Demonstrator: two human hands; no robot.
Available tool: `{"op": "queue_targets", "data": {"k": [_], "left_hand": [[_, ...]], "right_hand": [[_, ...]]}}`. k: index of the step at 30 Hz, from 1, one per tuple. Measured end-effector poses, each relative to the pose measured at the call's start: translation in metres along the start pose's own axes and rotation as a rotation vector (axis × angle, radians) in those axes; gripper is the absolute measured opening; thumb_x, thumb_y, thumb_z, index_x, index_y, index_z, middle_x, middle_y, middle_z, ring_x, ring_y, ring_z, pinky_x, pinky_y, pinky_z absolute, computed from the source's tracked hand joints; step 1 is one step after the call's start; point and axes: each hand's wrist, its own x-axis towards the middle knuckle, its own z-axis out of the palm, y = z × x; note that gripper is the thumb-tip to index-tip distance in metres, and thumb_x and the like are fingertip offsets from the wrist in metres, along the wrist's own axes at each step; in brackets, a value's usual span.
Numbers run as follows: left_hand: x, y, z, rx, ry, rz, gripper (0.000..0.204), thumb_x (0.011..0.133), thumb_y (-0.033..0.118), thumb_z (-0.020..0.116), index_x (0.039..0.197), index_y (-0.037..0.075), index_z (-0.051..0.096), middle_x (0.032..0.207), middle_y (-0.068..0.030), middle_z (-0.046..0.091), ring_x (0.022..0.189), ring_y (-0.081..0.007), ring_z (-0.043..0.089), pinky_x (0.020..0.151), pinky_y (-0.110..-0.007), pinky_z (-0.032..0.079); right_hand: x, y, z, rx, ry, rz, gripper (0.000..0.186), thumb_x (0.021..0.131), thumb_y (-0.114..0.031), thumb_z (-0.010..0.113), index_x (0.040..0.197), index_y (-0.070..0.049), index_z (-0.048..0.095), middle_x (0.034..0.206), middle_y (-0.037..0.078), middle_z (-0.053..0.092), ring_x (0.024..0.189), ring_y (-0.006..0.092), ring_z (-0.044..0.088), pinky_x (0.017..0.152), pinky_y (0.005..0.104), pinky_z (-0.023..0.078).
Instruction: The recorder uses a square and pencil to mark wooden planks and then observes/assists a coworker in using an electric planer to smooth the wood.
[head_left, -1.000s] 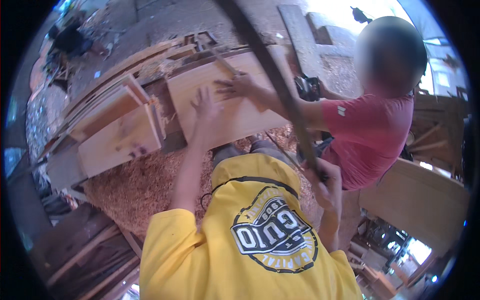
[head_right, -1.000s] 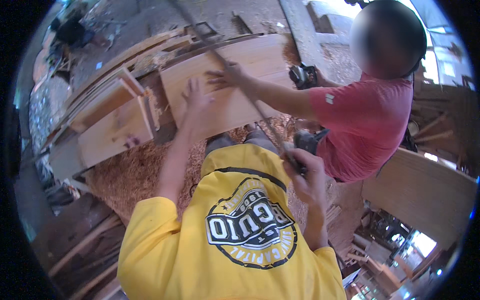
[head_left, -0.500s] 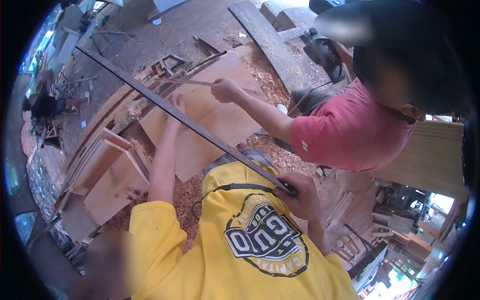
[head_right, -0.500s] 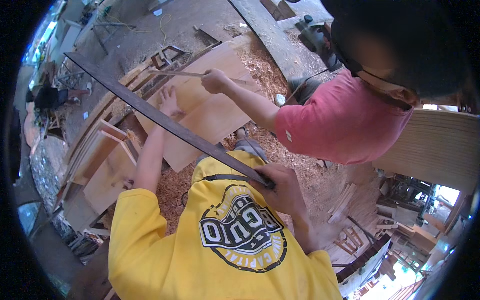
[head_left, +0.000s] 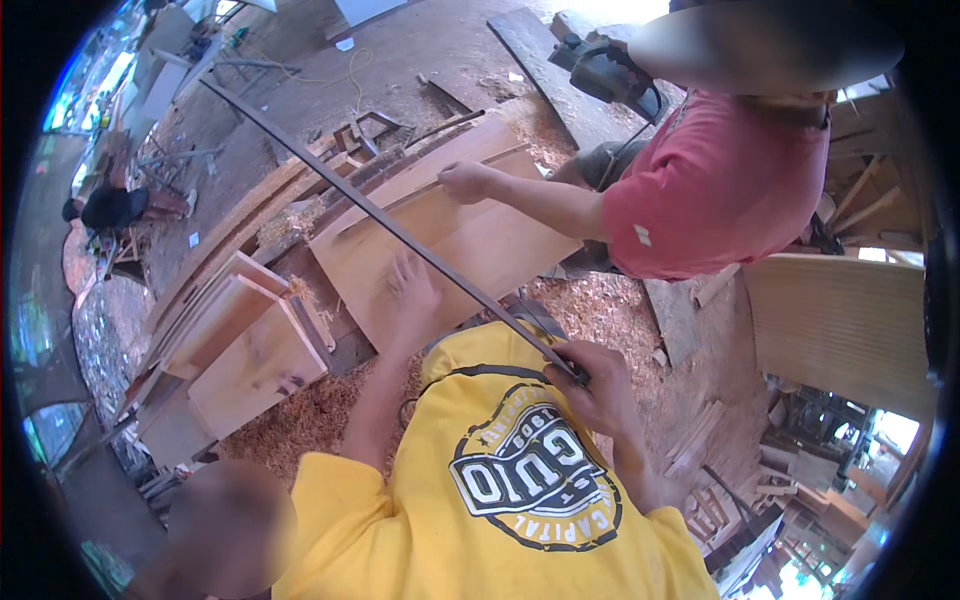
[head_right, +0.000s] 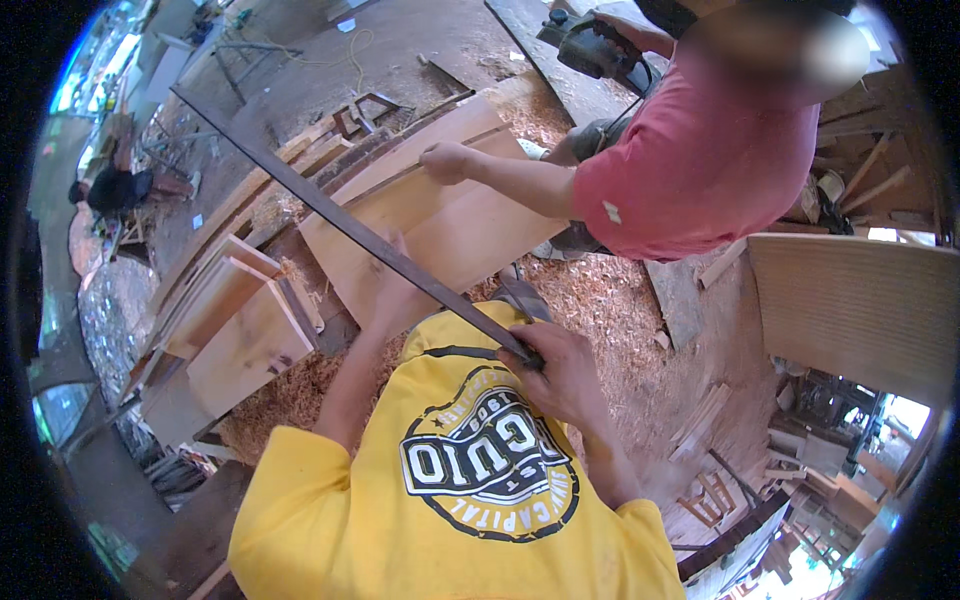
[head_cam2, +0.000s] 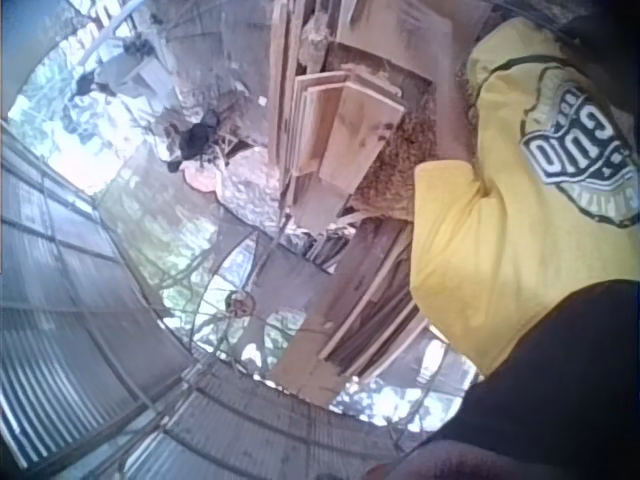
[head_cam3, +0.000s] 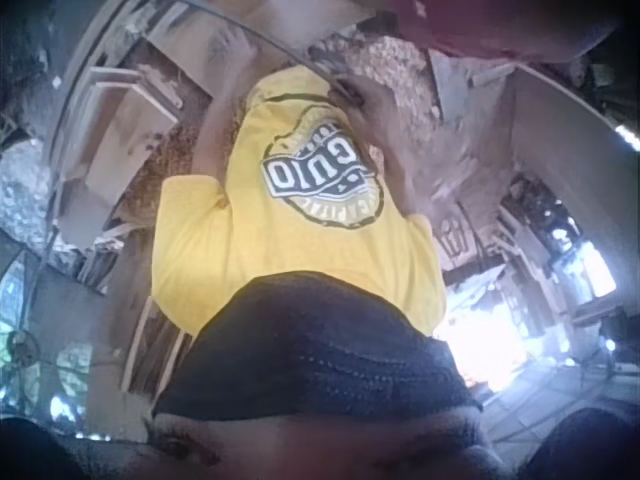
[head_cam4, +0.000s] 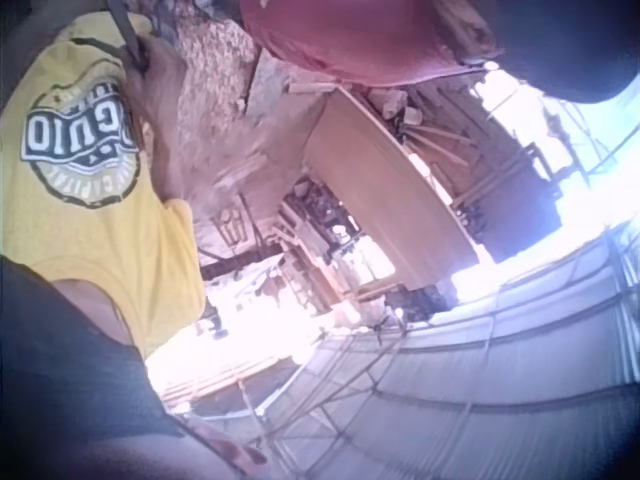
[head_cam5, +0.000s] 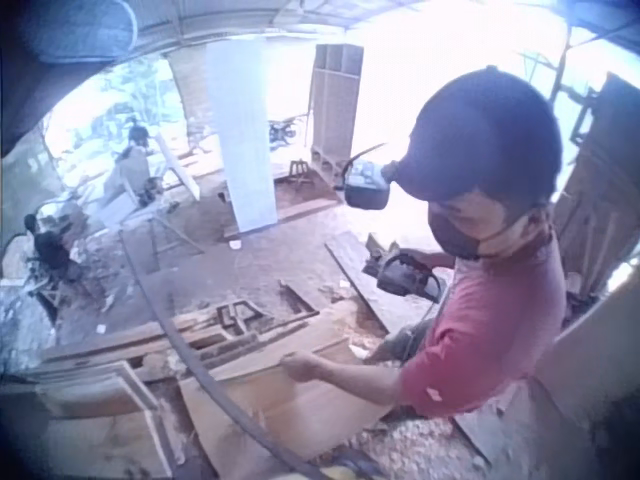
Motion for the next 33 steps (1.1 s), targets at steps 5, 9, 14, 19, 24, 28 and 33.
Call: {"op": "queue_targets", "data": {"k": [5, 9, 14, 19, 24, 28, 33], "left_hand": [[-0.042, 0.059, -0.001, -0.075, -0.175, -0.151, 0.107, 0.073, 0.031, 0.08, 0.155, 0.002, 0.017, 0.162, -0.0216, 0.004, 0.148, -0.0483, 0.001, 0.103, -0.079, 0.025], [-0.034, 0.082, -0.032, -0.012, -0.171, -0.244, 0.11, 0.071, 0.028, 0.081, 0.154, -0.001, 0.017, 0.163, -0.0208, 0.002, 0.148, -0.0492, -0.002, 0.101, -0.079, 0.028], [-0.021, 0.092, -0.025, 0.091, -0.216, -0.341, 0.107, 0.072, 0.038, 0.074, 0.15, -0.011, 0.02, 0.159, -0.0329, 0.009, 0.144, -0.058, 0.006, 0.102, -0.08, 0.023], [-0.018, 0.096, -0.018, 0.101, -0.16, -0.286, 0.104, 0.072, 0.04, 0.07, 0.144, -0.019, 0.024, 0.153, -0.0424, 0.011, 0.138, -0.0674, 0.009, 0.106, -0.079, 0.013], [-0.015, 0.096, -0.003, 0.128, -0.155, -0.309, 0.098, 0.073, 0.034, 0.068, 0.141, -0.021, 0.025, 0.151, -0.043, 0.014, 0.136, -0.069, 0.01, 0.106, -0.079, 0.01], [-0.017, 0.084, 0.029, 0.112, -0.053, -0.32, 0.089, 0.079, 0.027, 0.062, 0.14, -0.022, 0.022, 0.15, -0.0435, 0.015, 0.136, -0.0688, 0.008, 0.107, -0.078, 0.01], [-0.02, 0.076, 0.045, 0.091, 0.149, -0.399, 0.079, 0.083, 0.023, 0.056, 0.139, -0.023, 0.025, 0.148, -0.0442, 0.018, 0.139, -0.0638, 0.011, 0.111, -0.074, 0.011]], "right_hand": [[0.012, 0.006, 0.008, 0.0, -0.049, -0.02, 0.023, 0.083, -0.016, 0.073, 0.099, 0.0, 0.069, 0.084, 0.018, 0.068, 0.076, 0.0356, 0.066, 0.068, 0.0415, 0.051], [0.019, 0.005, 0.01, -0.013, -0.101, -0.072, 0.023, 0.083, -0.016, 0.073, 0.099, 0.0, 0.069, 0.083, 0.018, 0.067, 0.074, 0.036, 0.066, 0.067, 0.041, 0.051], [0.027, 0.007, 0.014, -0.046, -0.223, -0.113, 0.025, 0.083, -0.016, 0.073, 0.101, -0.001, 0.069, 0.084, 0.018, 0.068, 0.075, 0.0356, 0.067, 0.067, 0.0405, 0.052], [0.031, 0.007, 0.013, -0.078, -0.283, -0.172, 0.028, 0.082, -0.02, 0.075, 0.102, 0.0, 0.069, 0.086, 0.017, 0.069, 0.079, 0.0351, 0.068, 0.07, 0.041, 0.053], [0.034, 0.009, 0.008, -0.118, -0.306, -0.187, 0.029, 0.082, -0.02, 0.075, 0.102, 0.0, 0.07, 0.088, 0.017, 0.069, 0.081, 0.0359, 0.068, 0.072, 0.0418, 0.054], [0.038, 0.01, 0.005, -0.149, -0.334, -0.199, 0.03, 0.082, -0.021, 0.075, 0.102, 0.0, 0.07, 0.091, 0.018, 0.069, 0.083, 0.0367, 0.068, 0.074, 0.042, 0.054], [0.043, 0.008, 0.006, -0.158, -0.347, -0.222, 0.03, 0.083, -0.022, 0.074, 0.103, 0.0, 0.07, 0.091, 0.018, 0.07, 0.083, 0.0368, 0.068, 0.074, 0.0419, 0.055]]}}
